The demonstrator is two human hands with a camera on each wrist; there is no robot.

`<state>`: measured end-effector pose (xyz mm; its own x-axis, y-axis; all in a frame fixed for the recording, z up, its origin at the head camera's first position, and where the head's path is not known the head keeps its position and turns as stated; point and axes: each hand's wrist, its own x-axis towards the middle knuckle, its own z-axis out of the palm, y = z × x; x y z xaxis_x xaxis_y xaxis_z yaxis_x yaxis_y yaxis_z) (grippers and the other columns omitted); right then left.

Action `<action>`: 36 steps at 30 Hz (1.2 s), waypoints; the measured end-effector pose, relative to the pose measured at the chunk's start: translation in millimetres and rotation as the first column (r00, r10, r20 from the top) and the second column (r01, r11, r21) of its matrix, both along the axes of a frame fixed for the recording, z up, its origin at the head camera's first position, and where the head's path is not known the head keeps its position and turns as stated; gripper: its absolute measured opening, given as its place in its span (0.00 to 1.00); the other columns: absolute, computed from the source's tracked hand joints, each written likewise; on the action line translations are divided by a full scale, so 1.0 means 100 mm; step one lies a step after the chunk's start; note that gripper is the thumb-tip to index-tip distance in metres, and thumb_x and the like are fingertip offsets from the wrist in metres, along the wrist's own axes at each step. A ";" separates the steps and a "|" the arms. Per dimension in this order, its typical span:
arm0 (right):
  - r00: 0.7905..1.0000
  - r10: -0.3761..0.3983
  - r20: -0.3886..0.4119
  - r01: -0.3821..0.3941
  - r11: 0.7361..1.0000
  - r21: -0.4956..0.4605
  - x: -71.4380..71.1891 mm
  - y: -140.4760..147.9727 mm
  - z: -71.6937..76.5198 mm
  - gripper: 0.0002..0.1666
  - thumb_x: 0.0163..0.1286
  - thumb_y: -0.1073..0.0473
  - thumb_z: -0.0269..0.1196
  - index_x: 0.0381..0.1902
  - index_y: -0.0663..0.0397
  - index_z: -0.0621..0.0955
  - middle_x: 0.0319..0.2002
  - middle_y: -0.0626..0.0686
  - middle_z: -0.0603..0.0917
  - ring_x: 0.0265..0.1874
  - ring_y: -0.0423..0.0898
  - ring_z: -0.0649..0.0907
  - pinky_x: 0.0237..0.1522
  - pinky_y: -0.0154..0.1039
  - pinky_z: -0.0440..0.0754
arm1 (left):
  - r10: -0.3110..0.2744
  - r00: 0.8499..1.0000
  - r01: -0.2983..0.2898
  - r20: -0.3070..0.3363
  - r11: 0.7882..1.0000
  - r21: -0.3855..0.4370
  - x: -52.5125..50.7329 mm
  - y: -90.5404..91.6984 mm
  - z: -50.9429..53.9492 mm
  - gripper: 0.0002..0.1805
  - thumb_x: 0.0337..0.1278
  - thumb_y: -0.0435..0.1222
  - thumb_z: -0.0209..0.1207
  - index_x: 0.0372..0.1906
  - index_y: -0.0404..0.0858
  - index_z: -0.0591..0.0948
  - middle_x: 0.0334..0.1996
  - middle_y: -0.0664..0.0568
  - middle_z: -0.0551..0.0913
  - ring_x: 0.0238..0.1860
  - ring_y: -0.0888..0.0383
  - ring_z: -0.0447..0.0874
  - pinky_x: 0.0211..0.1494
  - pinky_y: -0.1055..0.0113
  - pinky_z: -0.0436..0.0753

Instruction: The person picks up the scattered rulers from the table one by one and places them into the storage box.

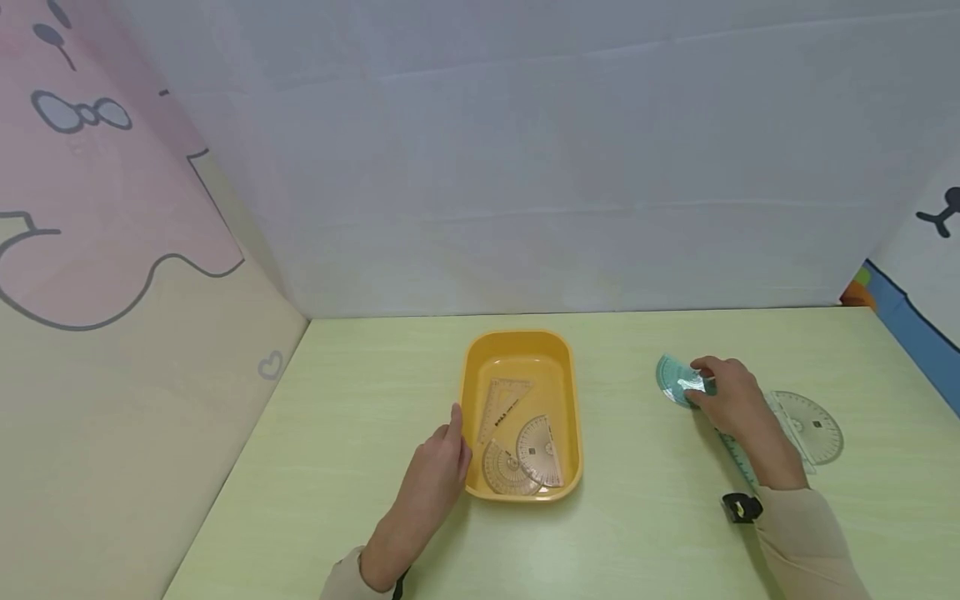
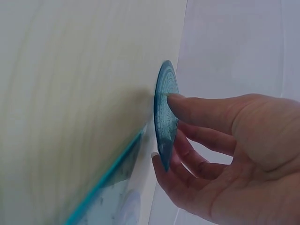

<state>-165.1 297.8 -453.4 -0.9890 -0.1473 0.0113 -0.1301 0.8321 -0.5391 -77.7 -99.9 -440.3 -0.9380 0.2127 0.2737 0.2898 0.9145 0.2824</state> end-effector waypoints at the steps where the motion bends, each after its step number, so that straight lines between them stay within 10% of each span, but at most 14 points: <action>1: 1.000 -0.004 -0.003 0.004 1.000 -0.003 0.00 0.00 0.00 0.27 0.70 0.68 0.65 0.59 0.83 0.71 0.51 0.81 0.75 0.49 0.77 0.77 0.46 0.68 0.76 | 0.001 1.000 -0.001 0.003 1.000 0.000 0.00 0.00 0.00 0.29 0.60 0.26 0.66 0.64 0.17 0.72 0.31 0.40 0.82 0.19 0.53 0.79 0.24 0.64 0.81; 23: 0.999 -0.033 -0.042 0.030 0.997 -0.073 0.05 0.08 -0.04 0.22 0.75 0.63 0.63 0.60 0.73 0.76 0.52 0.75 0.80 0.47 0.72 0.81 0.42 0.62 0.81 | 0.000 1.000 0.000 0.006 1.000 -0.007 -0.04 -0.01 -0.02 0.29 0.60 0.25 0.66 0.64 0.17 0.72 0.32 0.40 0.82 0.19 0.53 0.80 0.24 0.65 0.81; 36: 0.992 -0.021 -0.125 0.006 0.993 -0.118 0.06 0.04 -0.04 0.20 0.73 0.64 0.65 0.59 0.70 0.79 0.48 0.71 0.84 0.41 0.67 0.84 0.31 0.30 0.78 | 0.006 1.000 -0.006 0.016 1.000 0.000 -0.03 0.00 -0.02 0.29 0.61 0.25 0.66 0.65 0.17 0.71 0.32 0.40 0.82 0.20 0.53 0.79 0.24 0.64 0.81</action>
<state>-159.0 301.9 -457.8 -0.9806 -0.1245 0.1517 -0.1921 0.7665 -0.6128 -81.0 -99.6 -442.6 -0.9436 0.2072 0.2582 0.2797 0.9162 0.2870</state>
